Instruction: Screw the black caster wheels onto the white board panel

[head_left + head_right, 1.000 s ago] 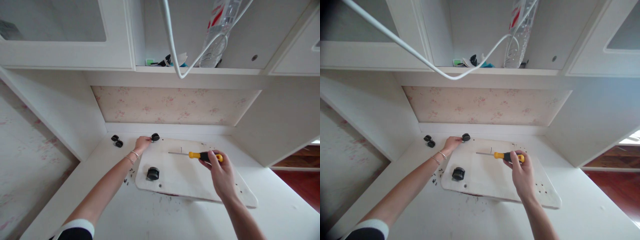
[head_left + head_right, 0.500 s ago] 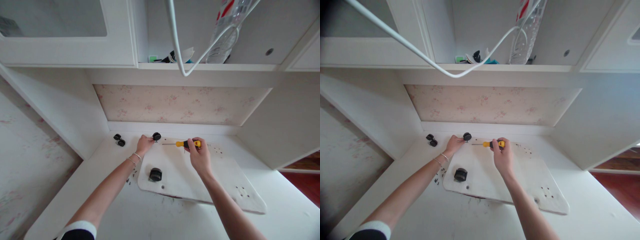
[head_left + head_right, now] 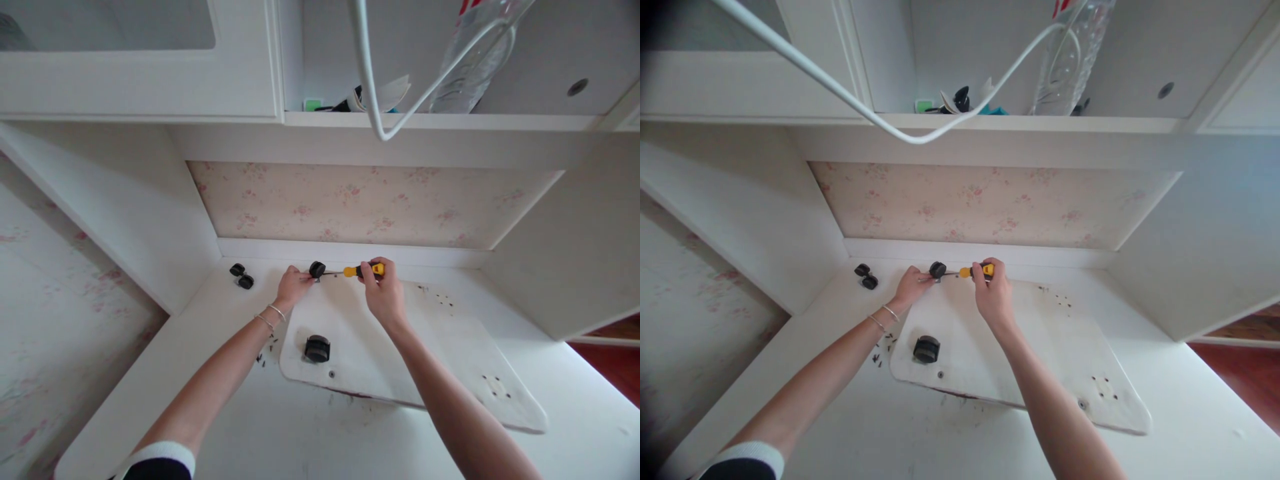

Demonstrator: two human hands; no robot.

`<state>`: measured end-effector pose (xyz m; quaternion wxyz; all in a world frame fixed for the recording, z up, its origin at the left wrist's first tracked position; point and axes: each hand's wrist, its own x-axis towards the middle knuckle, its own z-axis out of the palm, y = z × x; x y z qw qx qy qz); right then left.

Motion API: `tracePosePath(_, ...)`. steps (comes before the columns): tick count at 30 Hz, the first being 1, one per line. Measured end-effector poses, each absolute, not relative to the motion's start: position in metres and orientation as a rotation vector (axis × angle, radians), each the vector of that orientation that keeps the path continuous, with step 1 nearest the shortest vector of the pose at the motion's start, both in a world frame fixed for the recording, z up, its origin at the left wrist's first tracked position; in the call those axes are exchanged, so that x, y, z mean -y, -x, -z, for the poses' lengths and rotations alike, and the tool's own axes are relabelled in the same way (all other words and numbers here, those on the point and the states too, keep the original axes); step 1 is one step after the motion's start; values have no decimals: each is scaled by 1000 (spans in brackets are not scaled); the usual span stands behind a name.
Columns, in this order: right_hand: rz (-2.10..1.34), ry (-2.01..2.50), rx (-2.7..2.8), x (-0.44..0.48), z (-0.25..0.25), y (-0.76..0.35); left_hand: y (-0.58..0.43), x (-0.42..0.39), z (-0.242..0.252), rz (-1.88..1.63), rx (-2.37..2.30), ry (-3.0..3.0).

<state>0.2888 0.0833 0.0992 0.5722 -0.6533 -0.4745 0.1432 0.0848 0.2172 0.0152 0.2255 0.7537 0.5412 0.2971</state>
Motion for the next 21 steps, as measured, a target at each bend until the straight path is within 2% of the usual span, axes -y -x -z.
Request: tracePosePath(21, -337, 1577, 1153, -84, -94, -286, -83, -220, -14, -847, -1364, -1990)
